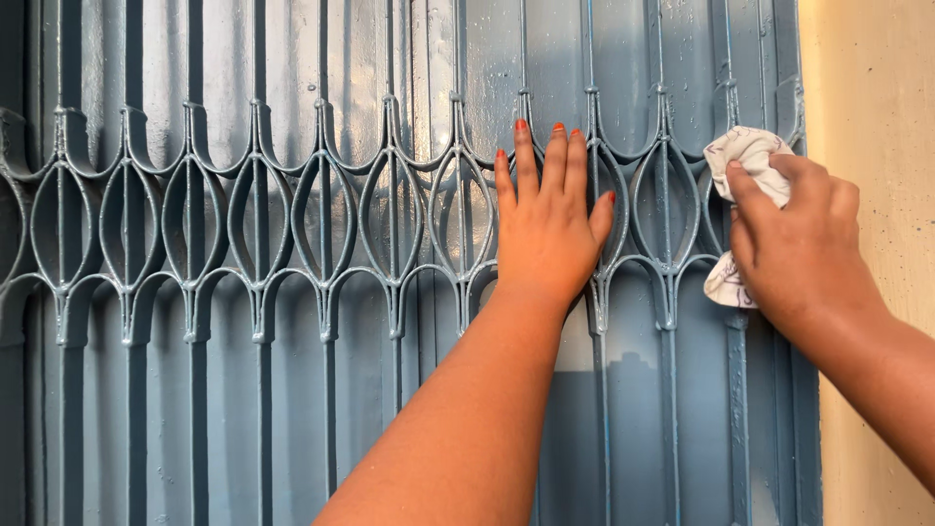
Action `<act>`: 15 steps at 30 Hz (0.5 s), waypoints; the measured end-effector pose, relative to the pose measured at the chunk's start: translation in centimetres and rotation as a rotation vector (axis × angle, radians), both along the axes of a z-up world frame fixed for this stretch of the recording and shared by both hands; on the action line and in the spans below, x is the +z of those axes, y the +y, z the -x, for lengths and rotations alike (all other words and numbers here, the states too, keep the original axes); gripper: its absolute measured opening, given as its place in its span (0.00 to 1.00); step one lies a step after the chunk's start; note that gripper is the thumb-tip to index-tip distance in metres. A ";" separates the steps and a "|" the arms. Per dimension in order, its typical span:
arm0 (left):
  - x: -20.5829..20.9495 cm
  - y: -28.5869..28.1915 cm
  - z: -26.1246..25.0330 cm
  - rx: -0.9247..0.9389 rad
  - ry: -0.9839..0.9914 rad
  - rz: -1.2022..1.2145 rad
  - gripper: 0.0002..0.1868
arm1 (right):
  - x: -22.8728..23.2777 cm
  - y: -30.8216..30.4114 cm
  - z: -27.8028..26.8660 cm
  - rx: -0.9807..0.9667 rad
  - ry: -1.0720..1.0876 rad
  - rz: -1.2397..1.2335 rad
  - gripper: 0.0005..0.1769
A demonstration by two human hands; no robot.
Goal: The person wipes a blue metal gate using a white cloth, cleaning both the top decorative section and the vertical bars down to the base.
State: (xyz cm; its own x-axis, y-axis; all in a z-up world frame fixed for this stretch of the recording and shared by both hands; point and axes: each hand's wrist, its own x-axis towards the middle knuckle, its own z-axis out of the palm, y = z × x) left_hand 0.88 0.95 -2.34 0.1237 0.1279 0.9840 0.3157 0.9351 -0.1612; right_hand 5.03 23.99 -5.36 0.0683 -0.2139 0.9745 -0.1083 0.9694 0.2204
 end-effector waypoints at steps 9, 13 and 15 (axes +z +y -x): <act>-3.2 -0.5 0.1 0.018 -0.015 0.043 0.42 | 1.4 -6.7 1.7 0.246 0.089 0.014 0.22; -3.9 -0.3 0.3 0.013 -0.025 -0.005 0.43 | -2.2 -9.4 2.9 0.094 0.119 0.033 0.24; -4.6 -0.5 0.3 0.016 -0.038 -0.007 0.43 | -2.8 -9.6 2.7 0.149 0.090 0.052 0.25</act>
State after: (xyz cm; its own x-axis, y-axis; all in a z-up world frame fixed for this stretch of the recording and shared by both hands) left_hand 0.55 0.45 -6.95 0.0840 0.1228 0.9889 0.3065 0.9411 -0.1429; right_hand 2.38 14.41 -8.18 0.1830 -0.1441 0.9725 -0.2337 0.9545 0.1854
